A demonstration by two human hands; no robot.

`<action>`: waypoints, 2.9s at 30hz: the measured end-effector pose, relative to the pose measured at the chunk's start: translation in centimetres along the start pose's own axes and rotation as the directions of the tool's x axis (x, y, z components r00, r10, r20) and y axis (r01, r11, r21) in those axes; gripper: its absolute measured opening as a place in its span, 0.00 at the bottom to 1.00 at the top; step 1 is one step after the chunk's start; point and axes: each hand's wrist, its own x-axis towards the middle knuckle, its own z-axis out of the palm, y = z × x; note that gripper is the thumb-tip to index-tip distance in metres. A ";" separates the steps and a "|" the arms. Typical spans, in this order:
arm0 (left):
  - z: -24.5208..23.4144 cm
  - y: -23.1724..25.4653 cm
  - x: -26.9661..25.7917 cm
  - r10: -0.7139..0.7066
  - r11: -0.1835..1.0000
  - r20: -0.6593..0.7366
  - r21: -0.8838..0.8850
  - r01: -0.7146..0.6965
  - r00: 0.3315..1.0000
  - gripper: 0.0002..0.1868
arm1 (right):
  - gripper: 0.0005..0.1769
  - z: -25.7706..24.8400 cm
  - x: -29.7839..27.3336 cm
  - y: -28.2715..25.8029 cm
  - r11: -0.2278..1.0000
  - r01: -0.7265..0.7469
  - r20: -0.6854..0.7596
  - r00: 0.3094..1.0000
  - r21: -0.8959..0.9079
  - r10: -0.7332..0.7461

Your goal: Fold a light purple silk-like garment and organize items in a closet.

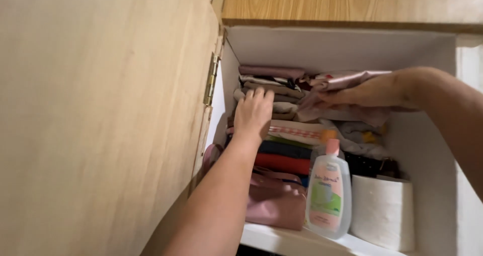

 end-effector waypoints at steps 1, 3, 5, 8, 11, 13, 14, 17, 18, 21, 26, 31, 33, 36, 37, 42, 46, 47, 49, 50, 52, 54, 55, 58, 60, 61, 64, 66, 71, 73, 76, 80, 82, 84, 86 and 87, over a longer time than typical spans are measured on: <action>0.9 -0.3 1.3 0.067 0.997 -0.011 0.048 -0.067 0.998 0.18 | 0.23 0.1 0.0 -0.4 1.000 0.019 -0.019 1.000 0.015 -0.019; 2.3 -0.6 3.5 0.095 0.994 -0.014 0.060 -0.094 0.995 0.20 | 0.23 0.2 1.9 0.2 1.000 -0.023 -0.025 0.999 -0.015 0.023; 4.5 -1.0 5.5 0.116 0.991 -0.016 0.070 -0.115 0.993 0.22 | 0.23 0.2 3.2 0.2 0.997 -0.066 -0.027 0.998 -0.050 0.065; 7.7 -1.5 7.3 0.250 0.966 0.012 0.070 -0.250 0.968 0.35 | 0.25 0.7 3.9 -0.4 0.999 0.026 -0.012 1.000 -0.046 -0.027; 7.9 -0.7 8.5 0.201 0.975 0.018 0.089 -0.202 0.979 0.31 | 0.30 0.9 5.0 -0.3 0.990 -0.113 -0.041 0.993 -0.089 0.110; 5.7 0.1 8.9 0.032 0.998 0.319 0.040 -0.047 0.947 0.40 | 0.22 0.8 5.6 -0.1 0.998 -0.026 -0.074 0.997 0.057 0.030; 5.6 0.1 8.5 0.033 0.998 0.318 0.038 -0.047 0.948 0.40 | 0.22 0.6 6.7 0.5 0.998 -0.027 -0.075 0.997 0.055 0.031; 5.4 -0.3 7.0 0.110 0.989 0.164 0.083 -0.125 0.980 0.38 | 0.27 0.4 8.8 1.1 0.998 0.014 0.064 0.998 0.058 -0.018; 5.3 -0.6 6.9 0.190 0.981 0.011 0.036 -0.190 0.982 0.43 | 0.22 0.2 8.7 0.6 0.992 0.069 0.052 0.996 0.108 -0.075; 7.7 -2.2 7.9 0.221 0.974 -0.195 -0.010 -0.227 0.956 0.49 | 0.21 -0.1 9.3 -1.0 0.980 0.134 0.043 0.989 0.145 -0.142; 7.4 -2.5 9.6 0.127 0.992 0.175 -0.040 -0.122 0.976 0.48 | 0.21 0.7 8.4 -5.3 0.980 0.149 0.047 0.987 0.135 -0.157; 5.5 -1.3 10.1 0.008 0.991 0.529 0.112 -0.079 0.848 0.56 | 0.25 0.6 13.7 -6.1 0.991 0.131 -0.107 0.986 0.015 -0.129; 4.5 -1.0 8.8 -0.011 0.996 0.524 0.081 -0.037 0.852 0.55 | 0.31 1.4 17.4 -6.3 0.989 0.141 -0.121 0.982 -0.035 -0.144; 3.7 -0.6 7.8 -0.025 0.999 0.513 0.047 0.001 0.858 0.54 | 0.36 2.3 20.0 -6.9 0.982 0.155 -0.139 0.976 -0.103 -0.169; 3.6 -0.6 7.4 -0.023 0.999 0.519 0.050 -0.003 0.854 0.53 | 0.36 3.1 20.5 -7.1 0.980 0.163 -0.132 0.975 -0.113 -0.178; 4.4 -0.5 7.2 -0.017 0.998 0.455 0.058 -0.010 0.890 0.52 | 0.34 4.2 22.4 -8.0 0.969 0.201 -0.119 0.969 -0.141 -0.218; 4.9 -0.6 6.4 -0.009 0.999 0.436 0.050 -0.015 0.900 0.50 | 0.32 5.5 24.5 -8.2 0.963 0.213 -0.101 0.968 -0.165 -0.232; 5.1 -0.7 6.2 -0.006 0.999 0.433 0.051 -0.017 0.901 0.50 | 0.32 5.8 24.5 -8.1 0.962 0.214 -0.100 0.967 -0.172 -0.233; 5.4 -0.9 6.3 0.008 1.000 0.381 0.016 -0.015 0.925 0.51 | 0.32 6.1 24.6 -8.2 0.958 0.219 -0.106 0.965 -0.185 -0.241; 5.2 -0.9 6.3 0.011 1.000 0.377 0.017 -0.019 0.926 0.51 | 0.31 6.4 24.7 -8.0 0.957 0.219 -0.106 0.964 -0.192 -0.242; 4.9 -0.9 6.1 -0.010 1.000 0.424 0.008 0.007 0.906 0.51 | 0.31 7.0 24.9 -7.8 0.954 0.223 -0.106 0.963 -0.202 -0.248; 5.7 -1.2 6.0 -0.009 1.000 0.398 0.006 0.007 0.917 0.52 | 0.30 8.4 24.9 -6.5 0.950 0.230 -0.102 0.961 -0.210 -0.256; 6.1 -1.3 5.9 -0.009 1.000 0.375 -0.002 0.010 0.927 0.52 | 0.30 9.1 24.8 -5.7 0.948 0.234 -0.100 0.961 -0.215 -0.260; 6.9 -1.6 5.7 -0.008 1.000 0.357 -0.015 0.014 0.934 0.52 | 0.29 15.5 24.3 6.9 0.942 0.248 -0.092 0.957 -0.227 -0.274; 7.2 -1.7 5.7 -0.010 1.000 0.349 -0.011 0.015 0.937 0.52 | 0.29 15.4 22.9 10.7 0.937 0.258 -0.085 0.955 -0.237 -0.285; 7.2 -1.7 5.7 -0.011 1.000 0.342 -0.013 0.016 0.940 0.52 | 0.29 15.3 22.1 12.4 0.933 0.263 -0.083 0.953 -0.244 -0.290; 7.3 -1.5 5.3 -0.012 1.000 0.305 0.007 0.010 0.952 0.55 | 0.29 10.3 22.8 -1.6 0.927 0.266 -0.065 0.954 -0.265 -0.293; 6.4 -1.5 4.7 -0.013 0.999 0.297 -0.029 0.022 0.955 0.58 | 0.29 9.6 23.7 -5.6 0.923 0.266 -0.052 0.955 -0.278 -0.291; 5.7 -0.9 4.1 -0.105 0.967 0.248 -0.199 0.157 0.963 0.62 | 0.29 7.3 24.7 -8.4 0.916 0.244 -0.037 0.962 -0.317 -0.269; 6.0 -1.7 4.5 -0.097 0.977 0.042 -0.188 0.103 0.994 0.69 | 0.29 6.8 25.0 -9.0 0.909 0.256 -0.029 0.960 -0.330 -0.280; 5.1 -1.6 5.5 0.001 1.000 0.014 -0.019 -0.001 1.000 0.76 | 0.29 6.0 25.1 -8.2 0.903 0.242 -0.016 0.964 -0.354 -0.265; 4.8 -1.5 5.6 -0.073 0.994 0.148 -0.071 0.084 0.986 0.76 | 0.29 5.0 24.2 -6.7 0.894 0.211 0.006 0.974 -0.396 -0.228; 5.3 -1.8 5.9 -0.114 0.991 0.208 0.091 0.097 0.971 0.78 | 0.30 4.3 23.6 -6.7 0.884 0.209 0.015 0.975 -0.418 -0.224; 5.7 -1.8 5.7 -0.105 0.987 0.197 0.137 0.079 0.975 0.78 | 0.30 2.9 22.1 -6.7 0.875 0.211 0.032 0.975 -0.436 -0.220; 5.7 -1.7 5.4 -0.093 0.981 0.191 0.186 0.057 0.977 0.77 | 0.31 2.0 20.8 -6.5 0.871 0.214 0.047 0.975 -0.442 -0.216; 5.6 -1.7 5.3 -0.086 0.981 0.144 0.184 0.058 0.986 0.78 | 0.31 1.2 20.0 -6.2 0.858 0.145 -0.005 0.986 -0.492 -0.169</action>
